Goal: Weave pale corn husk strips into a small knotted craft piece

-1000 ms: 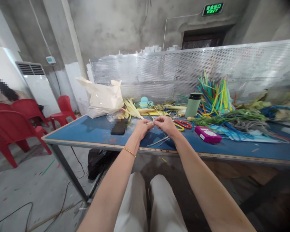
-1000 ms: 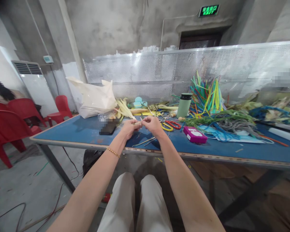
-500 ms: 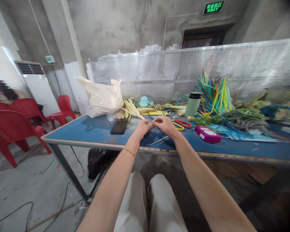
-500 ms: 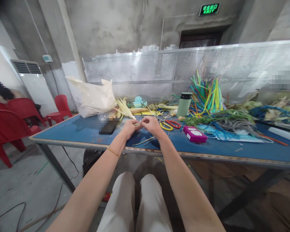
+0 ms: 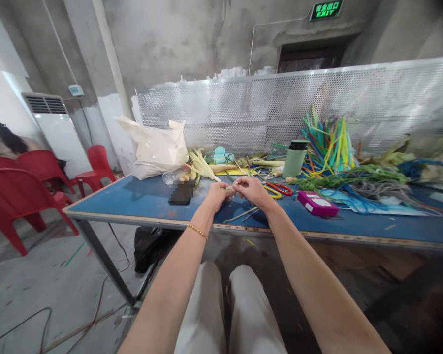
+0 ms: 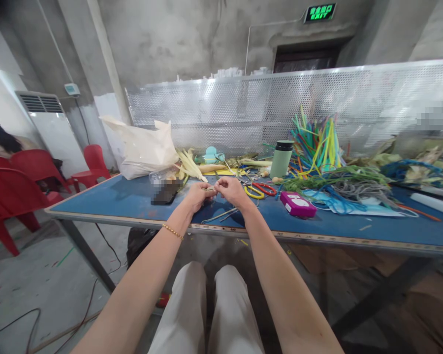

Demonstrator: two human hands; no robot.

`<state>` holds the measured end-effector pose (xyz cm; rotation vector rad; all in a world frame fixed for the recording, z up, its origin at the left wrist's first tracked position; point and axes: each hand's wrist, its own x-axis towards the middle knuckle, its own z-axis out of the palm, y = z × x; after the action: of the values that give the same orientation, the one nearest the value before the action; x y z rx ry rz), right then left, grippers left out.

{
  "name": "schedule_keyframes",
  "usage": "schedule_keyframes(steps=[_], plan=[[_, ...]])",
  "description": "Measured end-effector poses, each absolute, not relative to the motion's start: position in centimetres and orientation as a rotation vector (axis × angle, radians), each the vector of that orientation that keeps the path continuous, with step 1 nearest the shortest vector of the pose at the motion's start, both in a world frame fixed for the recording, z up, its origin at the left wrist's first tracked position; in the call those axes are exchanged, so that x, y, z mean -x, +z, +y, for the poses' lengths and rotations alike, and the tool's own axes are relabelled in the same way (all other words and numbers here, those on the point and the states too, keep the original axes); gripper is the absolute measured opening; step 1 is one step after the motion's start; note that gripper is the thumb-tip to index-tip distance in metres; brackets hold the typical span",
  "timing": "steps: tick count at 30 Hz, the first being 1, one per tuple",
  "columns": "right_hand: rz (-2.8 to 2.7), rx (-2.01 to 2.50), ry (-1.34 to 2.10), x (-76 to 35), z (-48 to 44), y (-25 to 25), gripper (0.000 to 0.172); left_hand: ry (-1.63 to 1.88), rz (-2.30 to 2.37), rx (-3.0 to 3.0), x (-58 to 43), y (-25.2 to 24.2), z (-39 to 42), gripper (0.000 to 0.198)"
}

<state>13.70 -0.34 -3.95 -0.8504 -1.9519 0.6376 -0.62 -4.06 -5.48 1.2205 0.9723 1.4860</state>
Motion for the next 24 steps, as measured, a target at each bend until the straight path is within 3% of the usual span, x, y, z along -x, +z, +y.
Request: schedule_keyframes(steps=[5,9,18,24], plan=[[-1.793,0.978,0.351,-13.7,-0.5,-3.8,0.028,1.593,0.882,-0.981,0.8,-5.0,-3.9,0.027],[-1.96,1.042,0.53,-13.5,-1.3,-3.7,0.036,1.673,0.843,-0.878,0.9,-5.0,-3.7,0.028],[-1.914,0.959,0.8,-12.9,-1.7,-3.7,0.016,1.597,0.824,-0.921,1.0,-5.3,-3.6,0.026],[-1.887,0.994,0.81,-13.0,-2.2,-3.4,0.016,1.635,0.86,-0.864,1.1,-5.3,-3.6,0.026]])
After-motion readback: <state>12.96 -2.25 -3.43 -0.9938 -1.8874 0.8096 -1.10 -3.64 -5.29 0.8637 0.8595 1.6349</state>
